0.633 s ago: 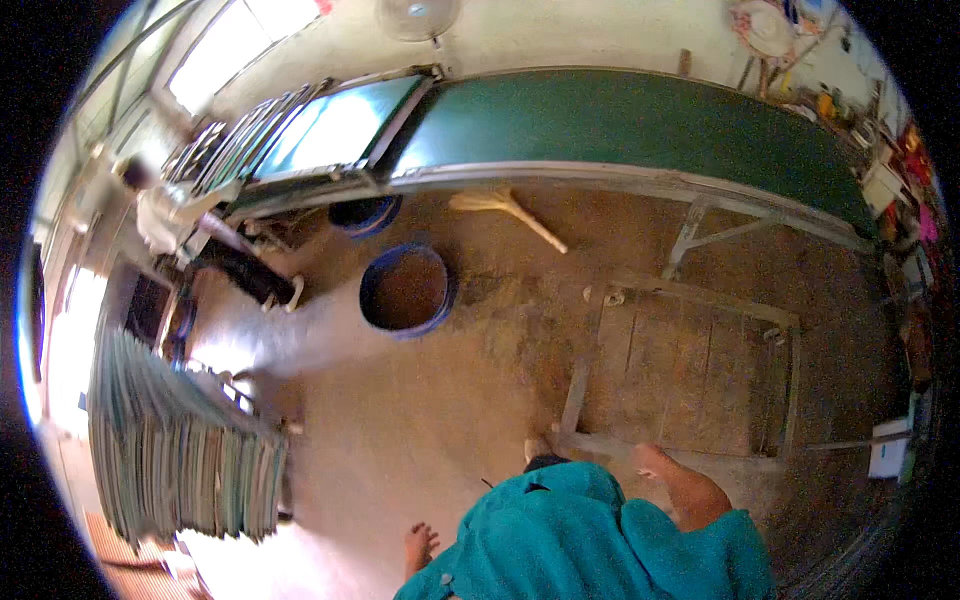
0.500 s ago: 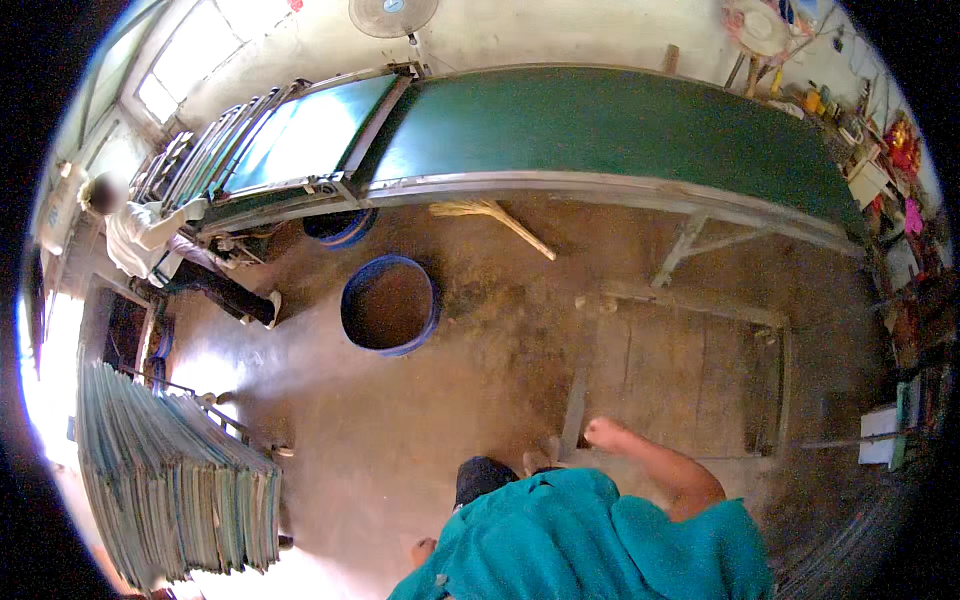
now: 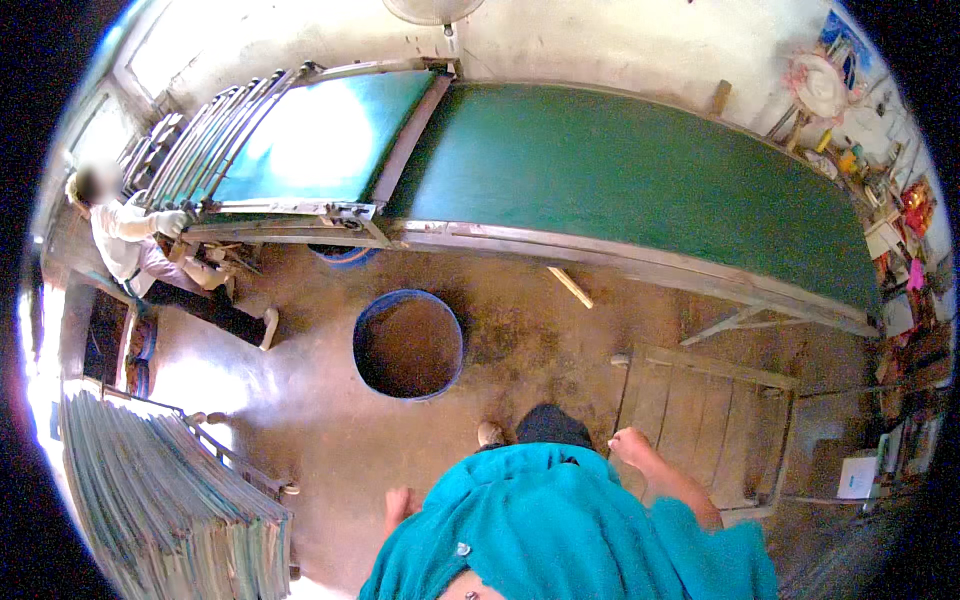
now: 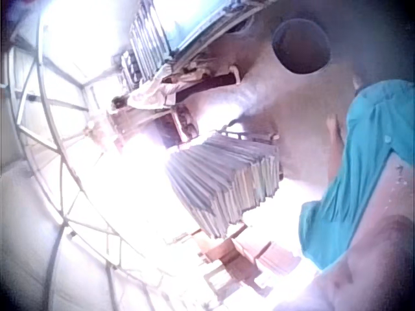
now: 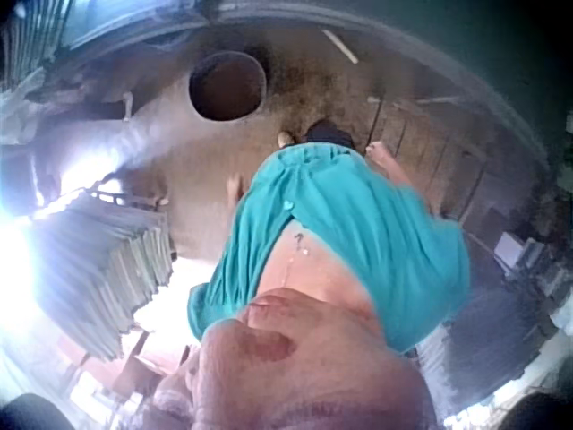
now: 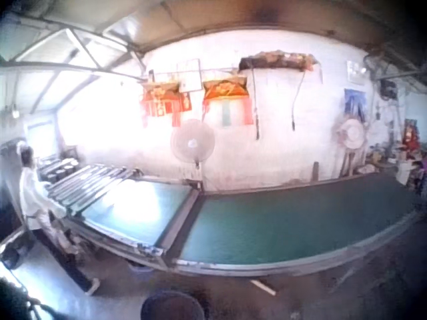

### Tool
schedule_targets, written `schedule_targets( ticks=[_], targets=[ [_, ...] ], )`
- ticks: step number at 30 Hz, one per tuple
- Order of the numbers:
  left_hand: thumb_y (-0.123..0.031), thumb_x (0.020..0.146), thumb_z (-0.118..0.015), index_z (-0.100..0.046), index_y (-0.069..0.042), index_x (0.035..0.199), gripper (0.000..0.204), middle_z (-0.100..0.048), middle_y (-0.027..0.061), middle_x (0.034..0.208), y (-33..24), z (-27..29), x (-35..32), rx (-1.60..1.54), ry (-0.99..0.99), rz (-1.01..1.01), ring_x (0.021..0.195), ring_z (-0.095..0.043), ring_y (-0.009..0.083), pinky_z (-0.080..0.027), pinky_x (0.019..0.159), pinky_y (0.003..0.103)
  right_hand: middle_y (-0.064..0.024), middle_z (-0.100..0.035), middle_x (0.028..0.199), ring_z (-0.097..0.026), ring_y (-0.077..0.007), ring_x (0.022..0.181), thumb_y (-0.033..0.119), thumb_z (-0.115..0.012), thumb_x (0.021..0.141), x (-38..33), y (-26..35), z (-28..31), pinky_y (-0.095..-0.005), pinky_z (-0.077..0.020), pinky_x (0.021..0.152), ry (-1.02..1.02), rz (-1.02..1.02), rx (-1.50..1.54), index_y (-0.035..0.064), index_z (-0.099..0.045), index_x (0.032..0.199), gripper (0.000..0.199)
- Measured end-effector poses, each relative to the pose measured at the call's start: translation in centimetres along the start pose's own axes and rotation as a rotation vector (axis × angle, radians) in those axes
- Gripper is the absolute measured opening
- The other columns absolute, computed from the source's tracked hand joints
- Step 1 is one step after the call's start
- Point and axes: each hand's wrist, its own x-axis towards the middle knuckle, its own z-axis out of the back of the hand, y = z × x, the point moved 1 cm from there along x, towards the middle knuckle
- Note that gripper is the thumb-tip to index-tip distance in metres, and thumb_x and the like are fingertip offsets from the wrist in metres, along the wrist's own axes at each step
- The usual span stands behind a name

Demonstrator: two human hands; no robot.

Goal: The person arranges brown rectangular mesh pieces on a green conveyor belt and places a white frame over them. They lift the assembled unit and move it to a stack, repeating the process with additional mesh pieces and frames.

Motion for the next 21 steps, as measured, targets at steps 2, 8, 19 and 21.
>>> schedule_targets(
  ticks=[2,8,19,21],
  targets=[
    [-0.011,0.08,-0.051,-0.054,0.002,0.096,0.021,-0.054,0.0093,0.071,-7.5,0.0,2.1,-0.319,-0.096,-0.08,0.056,-0.054,0.0193,-0.043,0.044,0.03,-0.0198,-0.063,0.082,-0.061,-0.0333,0.076,0.031,-0.056,0.075,1.4,1.4,1.0,-0.0425,-0.0469,0.069,-0.006,-0.026,-0.007,0.0005,-0.065,0.08,0.032],
    [-0.014,0.082,-0.051,-0.051,-0.003,0.113,0.032,-0.059,0.0103,0.094,-23.7,-0.2,6.6,-0.368,-0.141,-0.301,0.076,-0.06,0.0193,-0.049,0.058,0.03,-0.0168,-0.063,0.07,-0.061,-0.0315,0.07,0.033,-0.054,0.076,8.4,4.0,5.4,-0.043,-0.0458,0.06,0.089,-0.133,-0.112,-0.0001,-0.064,0.069,0.035],
    [-0.01,0.08,-0.051,-0.053,0.002,0.106,0.028,-0.059,0.0111,0.088,-27.0,-4.2,1.1,-0.212,-0.313,0.209,0.068,-0.058,0.0187,-0.048,0.054,0.031,-0.0128,-0.058,0.068,-0.053,-0.0166,0.046,0.01,-0.043,0.083,28.8,19.0,22.6,-0.0293,-0.0349,0.036,0.302,-0.199,0.586,0.0014,-0.053,0.086,0.013],
    [-0.009,0.08,-0.051,-0.053,0.003,0.106,0.029,-0.059,0.0109,0.088,-26.9,-4.9,0.1,-0.215,-0.293,0.257,0.069,-0.057,0.0183,-0.047,0.055,0.031,-0.0126,-0.058,0.067,-0.052,-0.0167,0.044,0.009,-0.043,0.083,31.6,20.7,23.1,-0.0286,-0.0353,0.036,0.371,-0.132,0.529,0.0009,-0.053,0.085,0.013]
  ],
)
